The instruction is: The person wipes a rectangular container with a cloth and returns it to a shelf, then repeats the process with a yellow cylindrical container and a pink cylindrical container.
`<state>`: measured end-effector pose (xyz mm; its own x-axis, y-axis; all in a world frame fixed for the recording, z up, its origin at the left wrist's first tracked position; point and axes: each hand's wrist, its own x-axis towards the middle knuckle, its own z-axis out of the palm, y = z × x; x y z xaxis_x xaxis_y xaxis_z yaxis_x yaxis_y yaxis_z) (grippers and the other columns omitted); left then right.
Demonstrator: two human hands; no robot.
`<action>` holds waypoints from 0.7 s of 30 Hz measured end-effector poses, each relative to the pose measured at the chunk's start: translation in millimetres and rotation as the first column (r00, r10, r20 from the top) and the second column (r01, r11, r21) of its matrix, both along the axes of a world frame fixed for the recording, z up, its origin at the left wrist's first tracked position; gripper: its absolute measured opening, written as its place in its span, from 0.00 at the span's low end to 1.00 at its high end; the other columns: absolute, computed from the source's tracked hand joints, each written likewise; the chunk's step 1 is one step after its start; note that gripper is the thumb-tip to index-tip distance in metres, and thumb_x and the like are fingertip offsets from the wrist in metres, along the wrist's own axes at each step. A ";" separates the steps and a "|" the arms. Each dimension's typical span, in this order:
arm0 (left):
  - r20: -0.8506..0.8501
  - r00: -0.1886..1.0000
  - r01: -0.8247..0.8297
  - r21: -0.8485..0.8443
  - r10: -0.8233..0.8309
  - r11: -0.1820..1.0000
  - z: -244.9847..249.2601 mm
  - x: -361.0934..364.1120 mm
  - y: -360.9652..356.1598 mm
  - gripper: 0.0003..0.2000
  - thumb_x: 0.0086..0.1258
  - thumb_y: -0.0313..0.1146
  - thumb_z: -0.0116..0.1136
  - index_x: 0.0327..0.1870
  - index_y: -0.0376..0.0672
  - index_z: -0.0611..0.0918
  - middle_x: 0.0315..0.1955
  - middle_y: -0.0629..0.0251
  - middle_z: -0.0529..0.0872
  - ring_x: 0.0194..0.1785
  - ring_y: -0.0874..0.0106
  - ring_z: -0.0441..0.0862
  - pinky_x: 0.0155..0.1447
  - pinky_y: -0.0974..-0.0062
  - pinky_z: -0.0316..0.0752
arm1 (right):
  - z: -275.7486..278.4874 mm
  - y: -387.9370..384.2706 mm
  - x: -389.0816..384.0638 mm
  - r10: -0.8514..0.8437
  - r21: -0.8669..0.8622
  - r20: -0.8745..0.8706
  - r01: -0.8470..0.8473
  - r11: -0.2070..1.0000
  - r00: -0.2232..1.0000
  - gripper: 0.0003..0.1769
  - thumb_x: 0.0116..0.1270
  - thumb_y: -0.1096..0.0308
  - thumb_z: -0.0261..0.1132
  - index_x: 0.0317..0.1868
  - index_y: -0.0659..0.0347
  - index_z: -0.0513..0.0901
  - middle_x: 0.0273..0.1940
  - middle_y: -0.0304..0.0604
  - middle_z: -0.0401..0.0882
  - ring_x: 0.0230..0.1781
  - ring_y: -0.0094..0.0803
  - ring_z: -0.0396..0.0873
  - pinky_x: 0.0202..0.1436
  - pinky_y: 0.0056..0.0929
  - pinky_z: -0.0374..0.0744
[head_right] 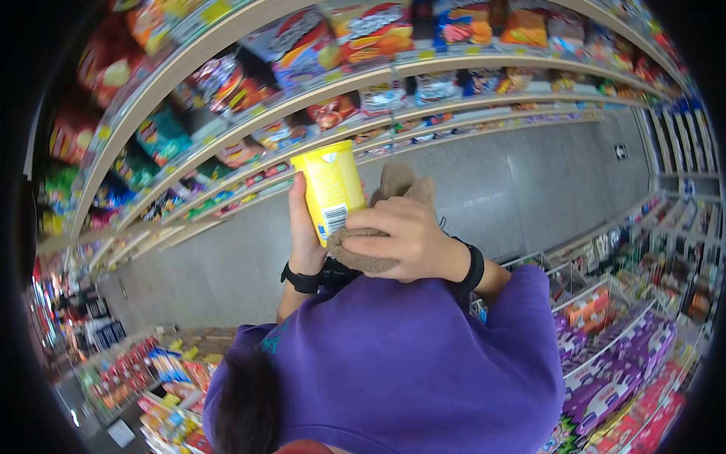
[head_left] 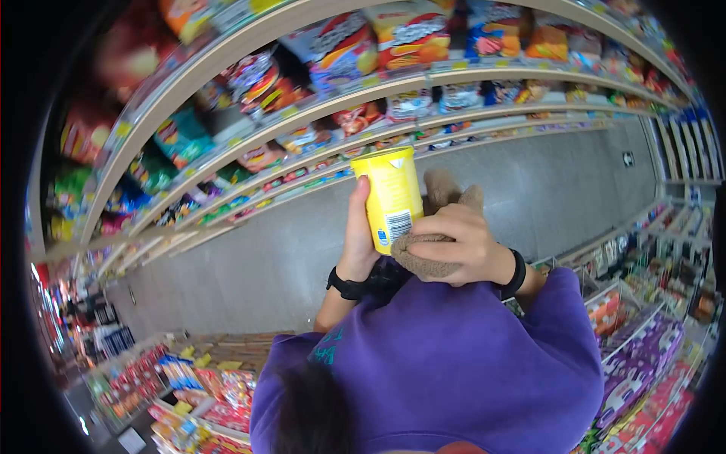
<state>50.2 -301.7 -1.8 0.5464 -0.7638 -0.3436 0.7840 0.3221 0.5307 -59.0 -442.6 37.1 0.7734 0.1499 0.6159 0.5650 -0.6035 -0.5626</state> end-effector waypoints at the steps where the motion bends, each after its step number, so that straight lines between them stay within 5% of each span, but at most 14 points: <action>1: -0.004 1.000 0.025 0.002 -0.025 1.000 -1.6 -2.5 -16.4 0.33 0.69 0.62 0.32 0.58 0.39 0.70 0.47 0.53 0.80 0.47 0.63 0.81 0.52 0.67 0.77 | 0.7 -11.3 -3.6 -0.036 0.001 -0.006 0.036 0.999 0.999 0.23 0.34 0.68 0.72 0.38 0.57 0.82 0.42 0.45 0.78 0.30 0.41 0.76 0.34 0.34 0.75; 3: 0.020 0.994 0.110 0.070 -0.111 0.991 2.7 -12.7 -48.6 0.33 0.70 0.61 0.32 0.58 0.39 0.70 0.47 0.54 0.80 0.47 0.64 0.81 0.52 0.68 0.76 | 4.6 -39.5 -7.1 -0.312 0.061 0.077 0.307 0.950 0.947 0.23 0.37 0.68 0.72 0.39 0.59 0.82 0.44 0.47 0.77 0.33 0.42 0.77 0.37 0.34 0.76; 4: 0.041 0.980 0.186 0.137 -0.193 0.973 6.6 -21.0 -75.3 0.32 0.71 0.60 0.31 0.58 0.39 0.70 0.47 0.55 0.81 0.48 0.65 0.81 0.53 0.69 0.76 | 5.4 -60.5 -17.2 -0.674 0.105 0.016 0.669 0.735 0.738 0.23 0.38 0.69 0.71 0.40 0.61 0.81 0.47 0.50 0.76 0.41 0.44 0.77 0.41 0.35 0.77; 7: -0.083 0.955 0.275 -0.121 -0.286 0.954 22.1 -22.3 -114.2 0.28 0.73 0.55 0.33 0.56 0.38 0.72 0.47 0.58 0.81 0.46 0.70 0.81 0.51 0.73 0.76 | -5.0 -84.0 -38.3 -0.630 0.135 0.026 0.622 0.771 0.776 0.24 0.38 0.69 0.71 0.41 0.63 0.81 0.49 0.52 0.74 0.46 0.45 0.76 0.45 0.36 0.77; 9: -0.050 0.964 0.253 -0.118 -0.261 0.960 24.1 -17.5 -145.5 0.29 0.73 0.56 0.32 0.55 0.38 0.72 0.45 0.57 0.81 0.45 0.69 0.82 0.50 0.72 0.77 | -6.3 -95.1 -52.6 -0.476 0.152 -0.020 0.473 0.868 0.879 0.25 0.38 0.68 0.72 0.42 0.62 0.82 0.49 0.51 0.75 0.44 0.44 0.77 0.46 0.36 0.77; 12: -0.034 0.940 0.331 -0.136 -0.338 0.934 9.0 -20.8 -183.0 0.31 0.70 0.59 0.33 0.55 0.39 0.72 0.42 0.54 0.82 0.43 0.64 0.82 0.48 0.68 0.78 | -9.8 -113.3 -68.1 -0.500 0.114 -0.004 0.498 0.860 0.866 0.23 0.38 0.66 0.73 0.40 0.61 0.82 0.46 0.51 0.75 0.40 0.43 0.78 0.42 0.34 0.78; 14: -0.136 0.917 0.347 -0.185 -0.374 0.919 9.1 -32.3 -209.4 0.32 0.69 0.61 0.34 0.55 0.39 0.72 0.41 0.54 0.82 0.43 0.61 0.82 0.46 0.63 0.79 | -23.0 -116.6 -72.1 -0.722 0.131 0.248 0.716 0.685 0.645 0.22 0.38 0.65 0.74 0.38 0.60 0.82 0.44 0.50 0.76 0.34 0.40 0.79 0.34 0.31 0.77; 17: -0.153 0.883 0.406 -0.221 -0.443 0.887 15.8 -46.7 -240.9 0.31 0.69 0.60 0.36 0.54 0.39 0.72 0.40 0.54 0.82 0.43 0.62 0.82 0.47 0.62 0.79 | -28.7 -126.7 -74.8 -0.826 0.076 0.366 0.871 0.485 0.428 0.20 0.39 0.65 0.74 0.36 0.59 0.82 0.42 0.49 0.76 0.30 0.38 0.78 0.28 0.29 0.74; 21: -0.191 0.861 0.448 -0.153 -0.471 0.881 14.4 -57.1 -264.5 0.34 0.69 0.62 0.36 0.58 0.37 0.69 0.48 0.53 0.78 0.49 0.62 0.78 0.53 0.63 0.76 | -27.7 -139.8 -82.3 -0.828 0.076 0.416 0.893 0.444 0.376 0.19 0.40 0.66 0.72 0.36 0.58 0.82 0.42 0.47 0.76 0.28 0.36 0.77 0.26 0.28 0.71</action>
